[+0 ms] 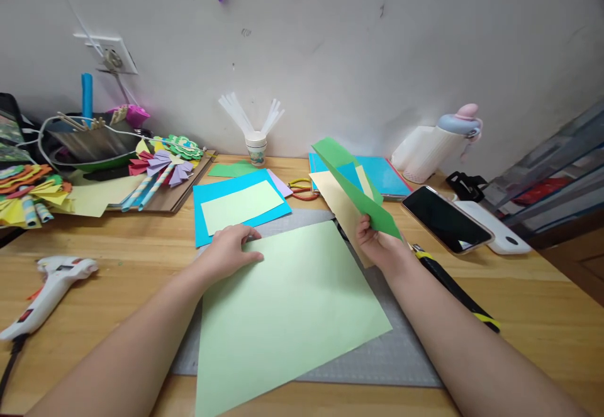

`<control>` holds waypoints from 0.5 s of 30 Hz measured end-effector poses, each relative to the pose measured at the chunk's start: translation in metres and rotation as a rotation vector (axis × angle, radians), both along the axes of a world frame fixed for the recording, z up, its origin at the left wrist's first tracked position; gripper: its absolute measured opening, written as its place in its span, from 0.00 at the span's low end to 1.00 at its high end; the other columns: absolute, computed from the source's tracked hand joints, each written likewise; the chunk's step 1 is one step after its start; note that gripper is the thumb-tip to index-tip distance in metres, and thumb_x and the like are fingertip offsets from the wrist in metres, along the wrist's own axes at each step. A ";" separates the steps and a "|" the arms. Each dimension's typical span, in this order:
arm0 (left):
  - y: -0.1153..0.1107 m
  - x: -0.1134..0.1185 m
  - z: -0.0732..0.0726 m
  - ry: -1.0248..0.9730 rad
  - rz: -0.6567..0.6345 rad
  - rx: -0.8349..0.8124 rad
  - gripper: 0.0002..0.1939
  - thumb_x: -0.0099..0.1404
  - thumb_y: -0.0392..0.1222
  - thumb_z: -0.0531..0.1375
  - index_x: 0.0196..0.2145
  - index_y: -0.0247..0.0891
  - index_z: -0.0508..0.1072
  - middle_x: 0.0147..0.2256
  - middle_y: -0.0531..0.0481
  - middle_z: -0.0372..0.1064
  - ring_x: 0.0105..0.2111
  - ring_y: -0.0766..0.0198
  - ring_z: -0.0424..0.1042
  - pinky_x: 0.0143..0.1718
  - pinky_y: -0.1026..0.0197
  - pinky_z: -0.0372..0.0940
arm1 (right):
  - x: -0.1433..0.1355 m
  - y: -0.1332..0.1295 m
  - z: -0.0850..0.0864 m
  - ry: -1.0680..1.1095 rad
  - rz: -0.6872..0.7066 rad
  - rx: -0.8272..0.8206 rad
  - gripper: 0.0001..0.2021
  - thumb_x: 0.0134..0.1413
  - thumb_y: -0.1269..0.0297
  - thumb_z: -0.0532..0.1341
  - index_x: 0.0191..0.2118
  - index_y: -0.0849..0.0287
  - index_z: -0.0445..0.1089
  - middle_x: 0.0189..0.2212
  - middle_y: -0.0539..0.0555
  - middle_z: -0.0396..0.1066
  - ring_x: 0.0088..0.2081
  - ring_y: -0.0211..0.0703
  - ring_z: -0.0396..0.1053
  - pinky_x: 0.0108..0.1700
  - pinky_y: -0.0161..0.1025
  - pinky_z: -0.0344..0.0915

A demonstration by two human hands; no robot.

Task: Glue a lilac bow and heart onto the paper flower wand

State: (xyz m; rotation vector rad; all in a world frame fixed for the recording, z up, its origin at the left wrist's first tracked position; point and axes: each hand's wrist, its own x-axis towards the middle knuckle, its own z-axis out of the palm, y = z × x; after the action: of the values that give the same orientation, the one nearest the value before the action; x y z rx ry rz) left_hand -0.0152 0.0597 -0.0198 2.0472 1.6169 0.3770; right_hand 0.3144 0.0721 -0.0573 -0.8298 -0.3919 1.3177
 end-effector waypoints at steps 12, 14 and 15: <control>-0.020 0.005 0.015 -0.065 -0.040 -0.084 0.20 0.54 0.59 0.58 0.37 0.43 0.73 0.34 0.49 0.72 0.33 0.57 0.69 0.31 0.60 0.61 | 0.009 0.003 -0.001 0.016 0.003 0.030 0.05 0.49 0.71 0.63 0.25 0.54 0.69 0.20 0.45 0.68 0.23 0.33 0.67 0.24 0.29 0.69; -0.027 0.015 0.014 0.016 -0.034 -0.062 0.22 0.48 0.61 0.62 0.33 0.42 0.71 0.35 0.47 0.72 0.34 0.53 0.69 0.33 0.57 0.60 | 0.007 0.003 -0.005 0.023 0.007 0.025 0.05 0.48 0.71 0.64 0.26 0.54 0.69 0.20 0.45 0.69 0.23 0.32 0.67 0.24 0.28 0.69; -0.030 0.019 0.013 0.056 -0.028 -0.046 0.23 0.44 0.61 0.64 0.32 0.42 0.70 0.35 0.46 0.71 0.35 0.50 0.68 0.35 0.55 0.59 | 0.005 0.003 -0.007 0.031 0.006 0.022 0.06 0.47 0.72 0.64 0.26 0.54 0.69 0.21 0.45 0.69 0.23 0.32 0.67 0.24 0.28 0.69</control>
State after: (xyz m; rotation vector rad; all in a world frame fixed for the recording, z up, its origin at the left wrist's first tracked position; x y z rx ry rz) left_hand 0.0040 0.0301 -0.0065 2.0602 1.6128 0.2720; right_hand 0.3198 0.0754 -0.0646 -0.7893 -0.3836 1.3279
